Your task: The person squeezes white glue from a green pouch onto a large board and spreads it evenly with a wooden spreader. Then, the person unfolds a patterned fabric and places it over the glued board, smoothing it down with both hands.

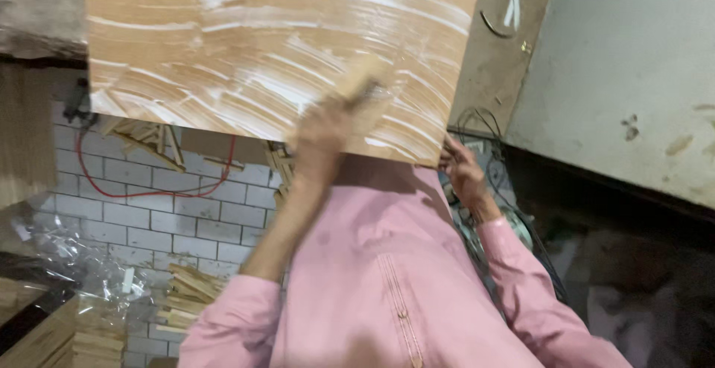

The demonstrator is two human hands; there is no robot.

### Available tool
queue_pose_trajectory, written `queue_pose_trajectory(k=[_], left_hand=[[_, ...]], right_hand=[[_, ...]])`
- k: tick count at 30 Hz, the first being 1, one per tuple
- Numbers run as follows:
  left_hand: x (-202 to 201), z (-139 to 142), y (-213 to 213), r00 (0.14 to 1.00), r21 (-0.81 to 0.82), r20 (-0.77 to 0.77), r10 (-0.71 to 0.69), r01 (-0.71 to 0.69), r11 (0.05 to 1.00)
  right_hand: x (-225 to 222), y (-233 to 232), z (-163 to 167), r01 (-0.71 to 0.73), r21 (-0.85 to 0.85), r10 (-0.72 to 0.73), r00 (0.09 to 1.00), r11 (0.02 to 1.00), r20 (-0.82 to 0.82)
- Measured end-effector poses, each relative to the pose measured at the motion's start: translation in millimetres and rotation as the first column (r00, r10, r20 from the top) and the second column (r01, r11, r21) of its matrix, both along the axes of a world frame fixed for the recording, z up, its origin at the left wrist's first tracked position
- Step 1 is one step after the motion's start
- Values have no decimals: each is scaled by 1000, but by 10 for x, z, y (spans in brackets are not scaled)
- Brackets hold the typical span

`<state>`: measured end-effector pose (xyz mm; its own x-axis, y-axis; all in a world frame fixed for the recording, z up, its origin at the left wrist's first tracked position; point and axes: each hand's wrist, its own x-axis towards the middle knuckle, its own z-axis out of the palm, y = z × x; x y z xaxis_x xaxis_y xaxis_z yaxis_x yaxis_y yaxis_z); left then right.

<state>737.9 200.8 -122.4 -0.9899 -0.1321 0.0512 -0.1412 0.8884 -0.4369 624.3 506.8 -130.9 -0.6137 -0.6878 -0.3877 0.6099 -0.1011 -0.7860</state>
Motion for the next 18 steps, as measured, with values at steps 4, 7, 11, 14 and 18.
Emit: queue_pose_trajectory(k=[4, 7, 11, 14, 18], left_hand=[[284, 305, 1048, 947, 362, -286, -146, 248, 899], [197, 742, 520, 972, 482, -217, -85, 183, 857], [-78, 771, -78, 981, 405, -188, 50, 31, 914], [10, 599, 502, 988, 255, -113, -103, 129, 958], [324, 693, 993, 925, 508, -304, -228, 359, 783]], right_hand=[[-10, 149, -197, 140, -150, -104, 968, 979, 227], [0, 260, -368, 268, -221, -174, 913, 938, 369], [11, 379, -544, 272, -256, -158, 907, 928, 391], [15, 399, -639, 285, -228, -168, 889, 931, 425], [27, 385, -711, 364, -141, -274, 861, 921, 429]])
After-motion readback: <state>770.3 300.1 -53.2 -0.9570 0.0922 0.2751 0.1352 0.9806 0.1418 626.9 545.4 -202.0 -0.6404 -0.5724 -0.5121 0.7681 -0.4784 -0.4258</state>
